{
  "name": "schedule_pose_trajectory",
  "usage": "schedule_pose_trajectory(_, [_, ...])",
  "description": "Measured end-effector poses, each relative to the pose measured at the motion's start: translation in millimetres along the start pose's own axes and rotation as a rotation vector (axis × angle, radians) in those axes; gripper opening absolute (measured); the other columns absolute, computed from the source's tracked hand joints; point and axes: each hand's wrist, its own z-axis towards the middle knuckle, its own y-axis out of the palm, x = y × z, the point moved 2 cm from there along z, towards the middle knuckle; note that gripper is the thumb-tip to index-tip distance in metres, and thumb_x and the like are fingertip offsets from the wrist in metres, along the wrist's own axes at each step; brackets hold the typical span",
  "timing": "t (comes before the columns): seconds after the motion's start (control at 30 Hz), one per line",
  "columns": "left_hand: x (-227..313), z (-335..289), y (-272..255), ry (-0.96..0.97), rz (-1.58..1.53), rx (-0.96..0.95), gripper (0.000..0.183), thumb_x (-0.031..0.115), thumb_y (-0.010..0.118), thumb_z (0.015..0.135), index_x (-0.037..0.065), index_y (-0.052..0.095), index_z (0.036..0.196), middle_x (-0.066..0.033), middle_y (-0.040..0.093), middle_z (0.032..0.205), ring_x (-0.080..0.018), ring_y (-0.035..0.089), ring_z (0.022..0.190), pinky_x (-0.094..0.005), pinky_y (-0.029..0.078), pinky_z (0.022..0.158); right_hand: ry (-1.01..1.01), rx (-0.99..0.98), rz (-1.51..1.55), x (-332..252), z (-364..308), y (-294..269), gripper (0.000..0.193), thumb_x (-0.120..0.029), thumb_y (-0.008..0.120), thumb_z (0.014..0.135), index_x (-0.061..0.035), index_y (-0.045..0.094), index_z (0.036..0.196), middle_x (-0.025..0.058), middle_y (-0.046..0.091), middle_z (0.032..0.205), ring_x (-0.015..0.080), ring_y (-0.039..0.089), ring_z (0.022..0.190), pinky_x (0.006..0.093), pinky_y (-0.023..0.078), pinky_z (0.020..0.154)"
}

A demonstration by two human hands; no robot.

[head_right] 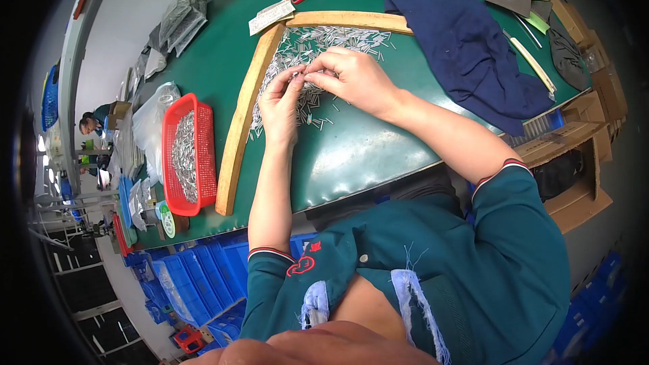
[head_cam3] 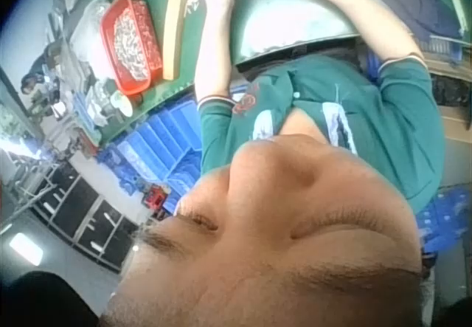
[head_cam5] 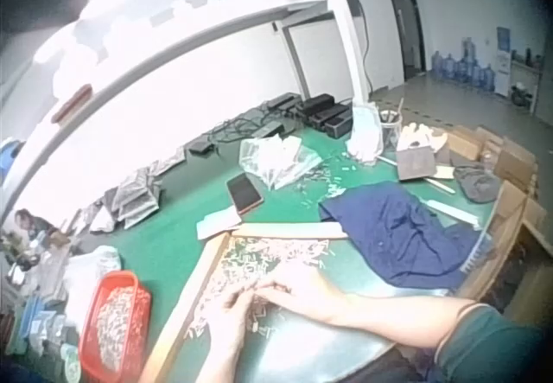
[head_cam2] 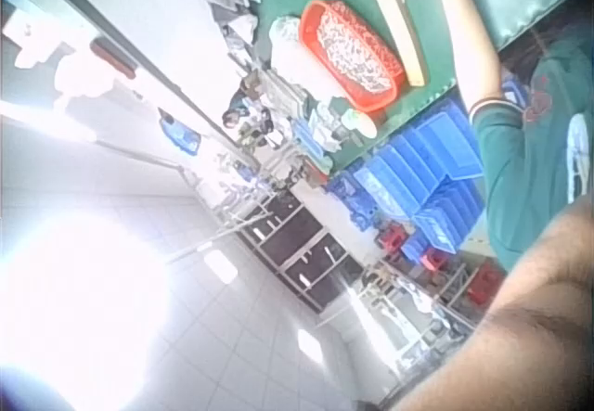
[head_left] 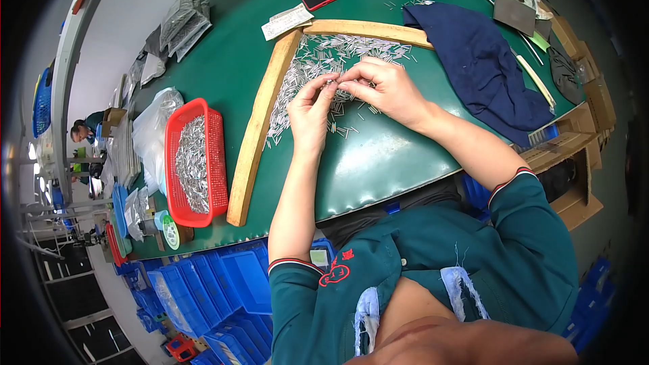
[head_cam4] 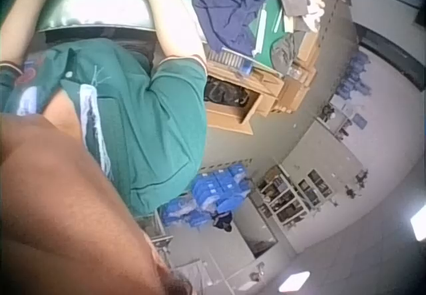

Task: The person sorts small metal components by hand into different piles or containers on a workbench.

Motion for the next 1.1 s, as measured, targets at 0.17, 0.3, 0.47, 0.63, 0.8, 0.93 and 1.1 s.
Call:
schedule_pose_trajectory(0.17, [0.0,-0.5,0.8,-0.06,-0.122,0.02,0.016,0.004,0.06,0.079,-0.001,0.062,0.094,-0.0058,0.061,0.092,-0.0098,0.054,0.084,-0.0214,0.043,0.076,0.005,0.008,0.017,-1.0,0.6,-0.5,0.015,-0.018,0.062,0.076,-0.0047,0.062,0.084,0.0069,0.056,0.072,0.0167,0.055,0.062,0.0272,0.044,0.056])
schedule_pose_trajectory(0.3, [-3.0,-0.5,1.4,-0.064,-0.137,0.029,0.016,0.004,0.06,0.078,-0.001,0.062,0.094,-0.0057,0.061,0.092,-0.0101,0.054,0.085,-0.0218,0.043,0.077,-0.013,0.019,-0.015,-1.5,0.2,-0.9,0.015,-0.018,0.063,0.076,-0.0048,0.062,0.083,0.0069,0.056,0.072,0.0172,0.055,0.062,0.0275,0.044,0.056])
schedule_pose_trajectory(0.47, [-4.8,0.1,0.5,-0.029,-0.101,0.017,0.015,0.004,0.06,0.078,0.0,0.063,0.093,-0.006,0.061,0.092,-0.0104,0.054,0.086,-0.022,0.042,0.077,-0.036,0.032,-0.033,-0.2,-0.1,0.1,0.015,-0.019,0.063,0.076,-0.0054,0.062,0.082,0.0068,0.055,0.071,0.0179,0.055,0.062,0.0279,0.044,0.056])
schedule_pose_trajectory(0.63, [-3.1,-0.3,2.3,0.034,-0.036,0.016,0.015,0.003,0.06,0.078,0.001,0.064,0.092,-0.0065,0.061,0.093,-0.0108,0.054,0.086,-0.0219,0.042,0.077,-0.049,0.042,-0.025,4.1,-0.7,0.7,0.015,-0.019,0.063,0.075,-0.0062,0.063,0.083,0.0063,0.055,0.07,0.0178,0.055,0.061,0.0278,0.043,0.054])
schedule_pose_trajectory(0.8, [-3.0,0.6,2.7,0.077,0.002,0.007,0.017,0.002,0.059,0.079,0.002,0.063,0.095,-0.0067,0.061,0.092,-0.0111,0.054,0.086,-0.0219,0.043,0.076,-0.042,0.039,-0.041,4.3,-0.2,1.2,0.015,-0.019,0.063,0.076,-0.0066,0.064,0.085,0.0057,0.055,0.07,0.0176,0.054,0.06,0.0278,0.043,0.053])
schedule_pose_trajectory(0.93, [-1.7,0.2,4.7,0.124,0.085,0.022,0.017,0.001,0.058,0.078,0.001,0.063,0.095,-0.0071,0.061,0.092,-0.0115,0.055,0.085,-0.0219,0.043,0.076,-0.033,0.044,-0.014,5.7,-0.5,2.7,0.015,-0.019,0.062,0.076,-0.0066,0.064,0.086,0.0062,0.055,0.07,0.018,0.054,0.061,0.0283,0.043,0.055])
schedule_pose_trajectory(1.1, [-1.3,-0.6,6.9,0.201,0.183,0.037,0.019,0.0,0.058,0.078,0.001,0.063,0.096,-0.008,0.061,0.092,-0.0124,0.055,0.085,-0.0228,0.044,0.076,-0.013,0.053,0.016,9.5,-0.2,5.0,0.016,-0.018,0.062,0.076,-0.0063,0.064,0.087,0.0066,0.055,0.069,0.0184,0.054,0.062,0.0287,0.043,0.057])
